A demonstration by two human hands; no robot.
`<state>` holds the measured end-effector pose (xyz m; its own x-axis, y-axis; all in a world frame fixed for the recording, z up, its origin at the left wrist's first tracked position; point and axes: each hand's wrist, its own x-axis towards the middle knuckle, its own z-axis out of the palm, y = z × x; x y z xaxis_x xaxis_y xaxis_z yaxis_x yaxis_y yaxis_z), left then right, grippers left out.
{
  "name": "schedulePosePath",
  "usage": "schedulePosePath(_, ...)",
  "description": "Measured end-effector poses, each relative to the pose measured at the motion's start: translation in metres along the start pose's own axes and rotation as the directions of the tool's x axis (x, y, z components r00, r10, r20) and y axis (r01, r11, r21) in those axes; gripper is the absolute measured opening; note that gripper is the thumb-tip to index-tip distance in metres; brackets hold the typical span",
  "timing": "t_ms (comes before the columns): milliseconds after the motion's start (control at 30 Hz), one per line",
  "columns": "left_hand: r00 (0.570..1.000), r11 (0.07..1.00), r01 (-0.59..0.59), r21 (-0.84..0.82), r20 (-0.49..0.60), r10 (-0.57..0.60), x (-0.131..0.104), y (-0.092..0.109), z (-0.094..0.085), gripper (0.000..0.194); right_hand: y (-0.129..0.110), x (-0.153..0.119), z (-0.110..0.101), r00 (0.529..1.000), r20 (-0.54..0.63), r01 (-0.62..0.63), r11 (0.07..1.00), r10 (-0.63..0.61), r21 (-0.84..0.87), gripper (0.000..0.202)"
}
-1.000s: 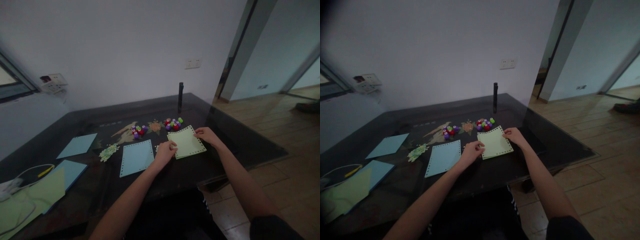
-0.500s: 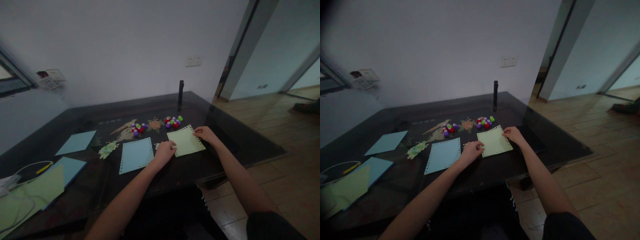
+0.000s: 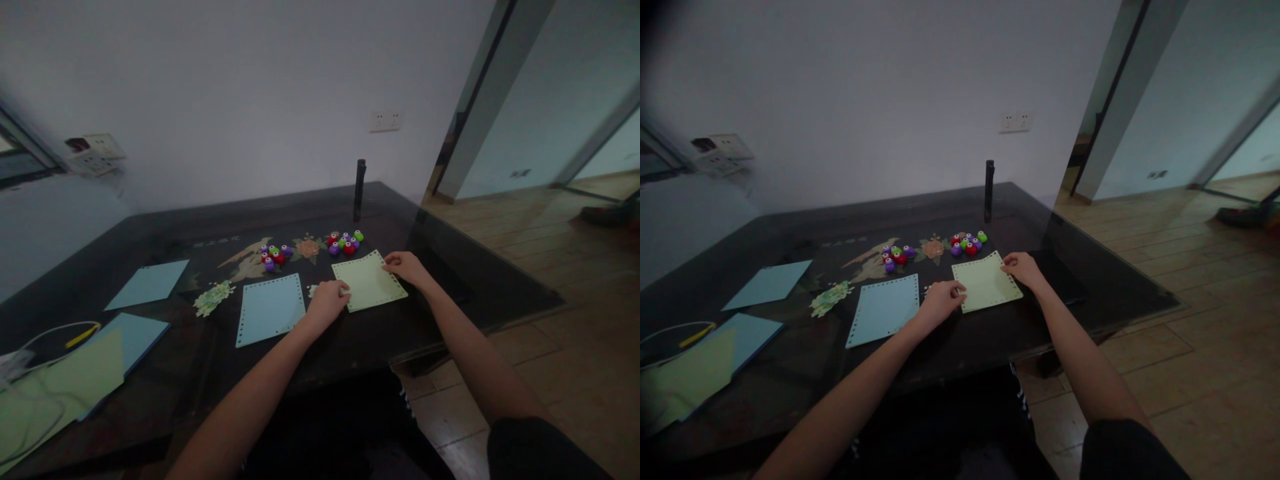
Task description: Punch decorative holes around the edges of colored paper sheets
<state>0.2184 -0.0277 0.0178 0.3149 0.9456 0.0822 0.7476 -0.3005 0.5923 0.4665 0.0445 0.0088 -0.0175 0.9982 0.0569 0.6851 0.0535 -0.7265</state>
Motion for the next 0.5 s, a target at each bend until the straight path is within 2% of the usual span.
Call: schedulePosePath(500,1.0,0.998,-0.001,0.06,0.001,0.001,-0.0001,0.0005,0.0014,0.023,-0.0053,-0.0032,0.0062,0.995,-0.099,0.002,0.967,-0.028,-0.256,0.021)
